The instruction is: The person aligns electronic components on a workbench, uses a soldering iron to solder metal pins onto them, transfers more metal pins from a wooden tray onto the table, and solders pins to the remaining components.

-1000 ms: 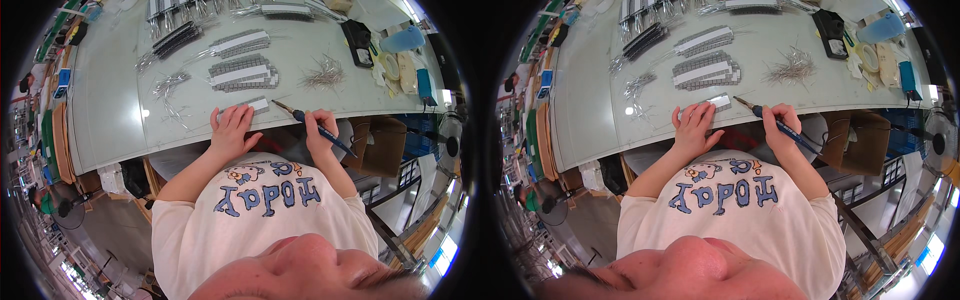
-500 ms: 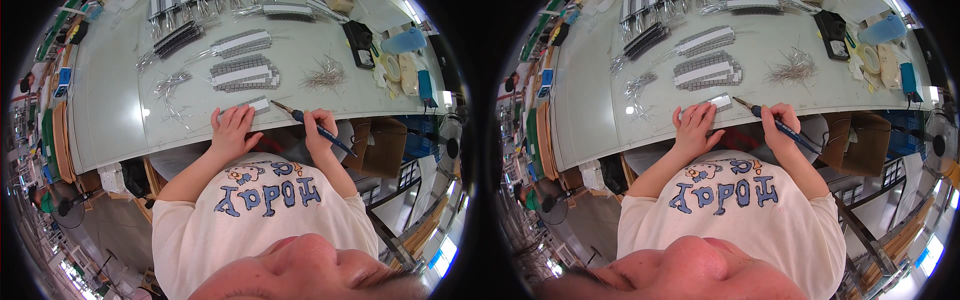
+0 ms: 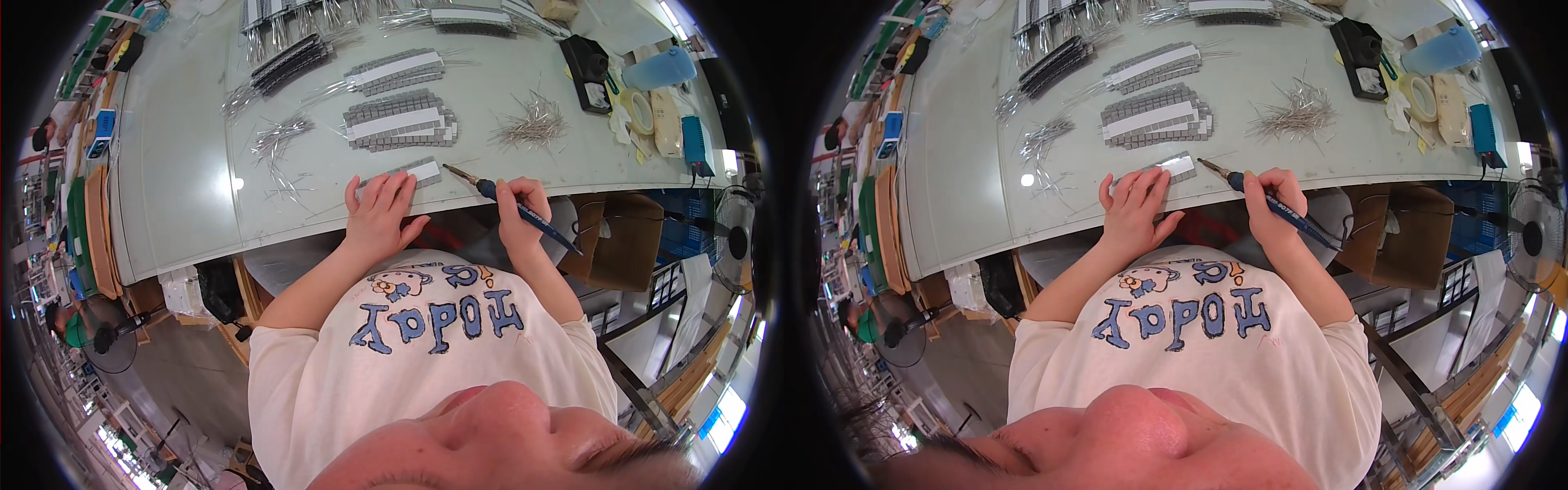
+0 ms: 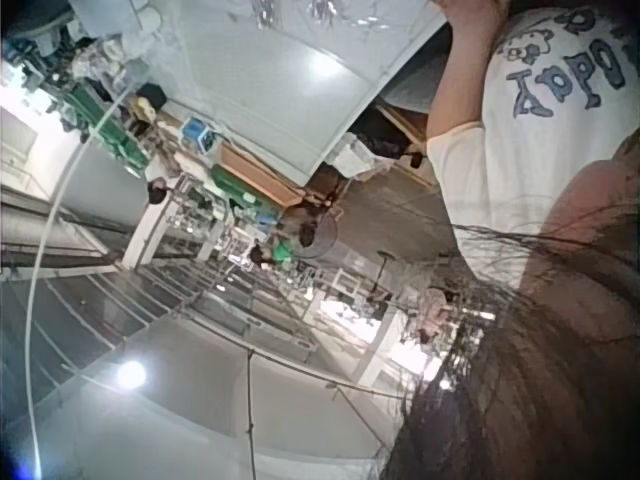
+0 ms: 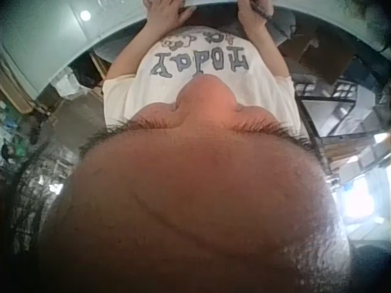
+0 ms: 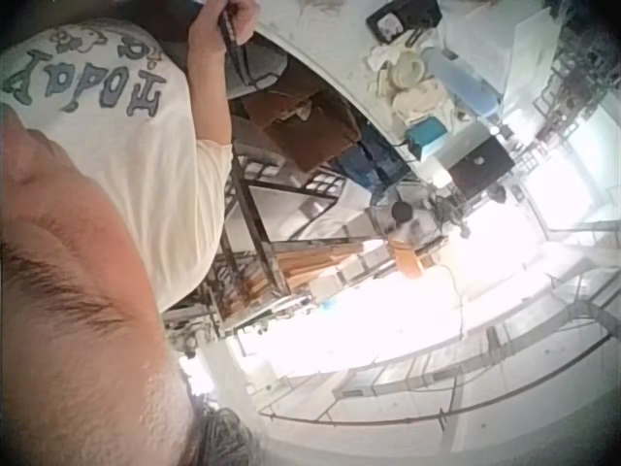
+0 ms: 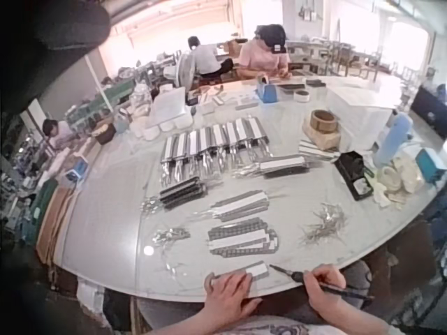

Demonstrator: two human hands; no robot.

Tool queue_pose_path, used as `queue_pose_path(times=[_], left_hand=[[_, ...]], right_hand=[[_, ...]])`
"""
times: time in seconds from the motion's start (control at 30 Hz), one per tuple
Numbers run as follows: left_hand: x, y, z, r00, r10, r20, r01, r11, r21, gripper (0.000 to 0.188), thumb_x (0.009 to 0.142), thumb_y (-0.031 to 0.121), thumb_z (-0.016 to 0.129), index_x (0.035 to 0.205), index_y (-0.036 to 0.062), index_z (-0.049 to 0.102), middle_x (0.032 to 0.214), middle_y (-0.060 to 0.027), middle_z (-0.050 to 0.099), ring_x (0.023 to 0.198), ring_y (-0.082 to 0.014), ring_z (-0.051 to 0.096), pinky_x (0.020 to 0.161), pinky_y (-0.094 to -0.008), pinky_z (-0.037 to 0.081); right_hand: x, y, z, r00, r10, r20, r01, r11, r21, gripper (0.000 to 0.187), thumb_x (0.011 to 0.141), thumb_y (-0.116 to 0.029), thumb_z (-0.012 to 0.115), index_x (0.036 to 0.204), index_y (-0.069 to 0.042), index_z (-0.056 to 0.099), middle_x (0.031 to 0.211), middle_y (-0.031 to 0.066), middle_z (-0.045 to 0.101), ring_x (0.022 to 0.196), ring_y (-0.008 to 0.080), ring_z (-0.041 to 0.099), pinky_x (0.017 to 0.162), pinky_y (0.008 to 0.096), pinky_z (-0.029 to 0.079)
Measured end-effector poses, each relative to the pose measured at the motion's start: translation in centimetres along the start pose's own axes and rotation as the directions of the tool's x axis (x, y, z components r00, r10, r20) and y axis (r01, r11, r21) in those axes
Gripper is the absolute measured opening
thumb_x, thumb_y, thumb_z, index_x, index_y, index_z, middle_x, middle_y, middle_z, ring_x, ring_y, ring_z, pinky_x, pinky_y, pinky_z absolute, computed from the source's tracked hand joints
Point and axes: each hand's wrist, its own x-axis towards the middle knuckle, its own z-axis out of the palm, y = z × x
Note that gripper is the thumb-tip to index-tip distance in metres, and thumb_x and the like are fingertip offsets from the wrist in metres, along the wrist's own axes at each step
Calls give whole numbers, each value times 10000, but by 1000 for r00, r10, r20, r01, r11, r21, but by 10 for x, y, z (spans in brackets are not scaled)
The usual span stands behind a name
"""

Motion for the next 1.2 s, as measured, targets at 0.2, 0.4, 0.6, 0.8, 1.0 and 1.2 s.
queue_pose_path(times=[0.2,0.4,0.6,0.8,1.0,1.2], left_hand=[[0,0,0,1000,-2,-4,2,1000,1,590,756,441,664,1210,79,555,1235,-21,494,1143,-189,442,1030,-510,173],[2,1,0,1000,2,-2,-2,1000,-7,590,753,435,667,1210,79,554,1233,-20,494,1143,-189,440,1030,-509,176],[-1,-2,-2,999,-9,-34,7,999,-39,561,752,400,672,1203,86,561,1227,-14,503,1130,-194,444,1028,-485,202],[-9,-5,-2,987,120,-103,-131,986,-104,517,747,352,686,1180,91,581,1214,-18,519,1105,-203,454,1002,-455,259],[-2,1,-11,997,-76,-6,76,996,-52,562,738,330,696,1215,76,545,1237,-35,500,1145,-215,436,1009,-477,247],[-4,-3,-3,999,-5,35,7,999,-53,537,729,267,705,1209,87,545,1221,-34,505,1154,-210,435,1010,-478,252]], right_hand=[[1,-4,1,1000,6,2,-6,999,38,195,823,23,659,780,-38,479,635,-18,488,544,20,372,483,189,305],[3,-2,1,999,48,4,-48,999,22,188,828,3,657,771,-38,483,633,-21,486,544,20,378,481,193,308],[15,-8,0,990,122,72,-110,981,-160,187,811,-66,677,748,-63,501,597,-7,490,520,60,415,477,239,352],[4,-4,-9,954,297,-39,-297,955,-14,166,844,-89,666,796,-61,510,656,-8,527,549,72,478,510,201,373],[21,-6,-17,793,578,-192,-419,747,516,140,879,-71,601,783,-50,501,637,22,512,480,58,411,416,185,255],[19,0,-25,800,555,-227,-384,766,516,133,877,-67,603,797,-50,498,657,31,517,480,67,431,415,191,270]])
